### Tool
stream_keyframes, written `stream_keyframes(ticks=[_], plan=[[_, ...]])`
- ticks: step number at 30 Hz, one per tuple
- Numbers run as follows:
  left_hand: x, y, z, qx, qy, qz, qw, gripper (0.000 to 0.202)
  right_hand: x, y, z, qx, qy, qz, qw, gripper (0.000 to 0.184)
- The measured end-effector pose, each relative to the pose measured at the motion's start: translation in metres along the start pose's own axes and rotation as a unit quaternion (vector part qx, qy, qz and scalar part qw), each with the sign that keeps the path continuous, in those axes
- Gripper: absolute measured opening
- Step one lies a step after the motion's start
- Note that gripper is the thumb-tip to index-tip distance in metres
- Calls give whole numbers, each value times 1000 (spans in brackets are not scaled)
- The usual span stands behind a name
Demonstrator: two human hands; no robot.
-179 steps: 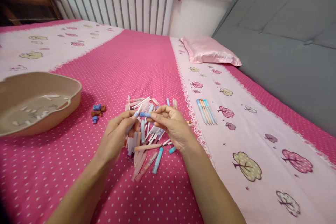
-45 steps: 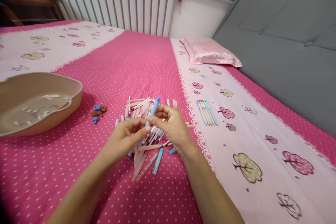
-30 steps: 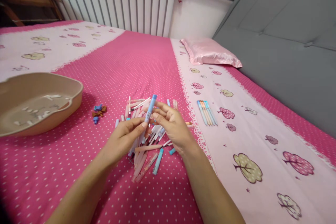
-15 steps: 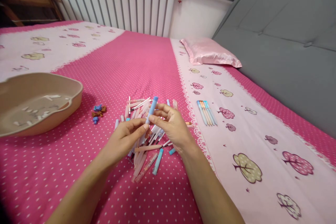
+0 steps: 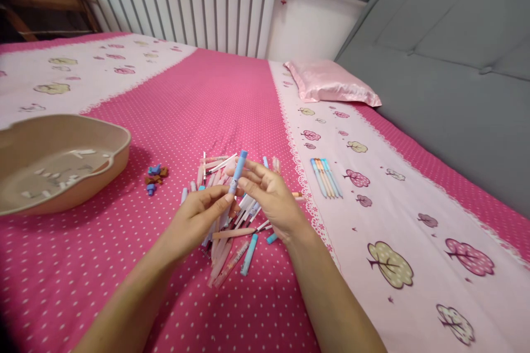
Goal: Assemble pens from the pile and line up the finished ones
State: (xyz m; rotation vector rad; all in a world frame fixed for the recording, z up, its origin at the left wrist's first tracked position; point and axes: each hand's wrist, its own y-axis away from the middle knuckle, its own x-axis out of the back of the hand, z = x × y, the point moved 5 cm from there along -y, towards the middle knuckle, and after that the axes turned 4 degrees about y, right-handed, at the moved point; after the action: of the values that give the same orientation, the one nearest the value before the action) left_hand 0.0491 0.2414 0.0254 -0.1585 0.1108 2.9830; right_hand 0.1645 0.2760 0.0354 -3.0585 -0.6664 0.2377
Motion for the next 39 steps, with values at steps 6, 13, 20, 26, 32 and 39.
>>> stream_keyframes(ticks=[6, 13, 20, 26, 32, 39], plan=[[0, 0, 1, 0, -4, -5, 1000, 26, -2, -1, 2, -13, 2, -10, 1000, 40], [0, 1, -3, 13, 13, -9, 1000, 27, 2, -2, 5, -17, 16, 24, 999, 36], [-1, 1, -6, 44, 61, -25, 997, 32, 4, -1, 4, -23, 18, 39, 999, 40], [0, 1, -2, 9, 24, -12, 1000, 31, 1, 1, -1, -9, -14, -12, 1000, 40], [0, 2, -4, 18, 31, -20, 999, 32, 1, -1, 4, -18, -4, 1, 1000, 38], [-2, 2, -6, 27, 26, -32, 999, 31, 4, -2, 6, -8, 15, 23, 1000, 32]])
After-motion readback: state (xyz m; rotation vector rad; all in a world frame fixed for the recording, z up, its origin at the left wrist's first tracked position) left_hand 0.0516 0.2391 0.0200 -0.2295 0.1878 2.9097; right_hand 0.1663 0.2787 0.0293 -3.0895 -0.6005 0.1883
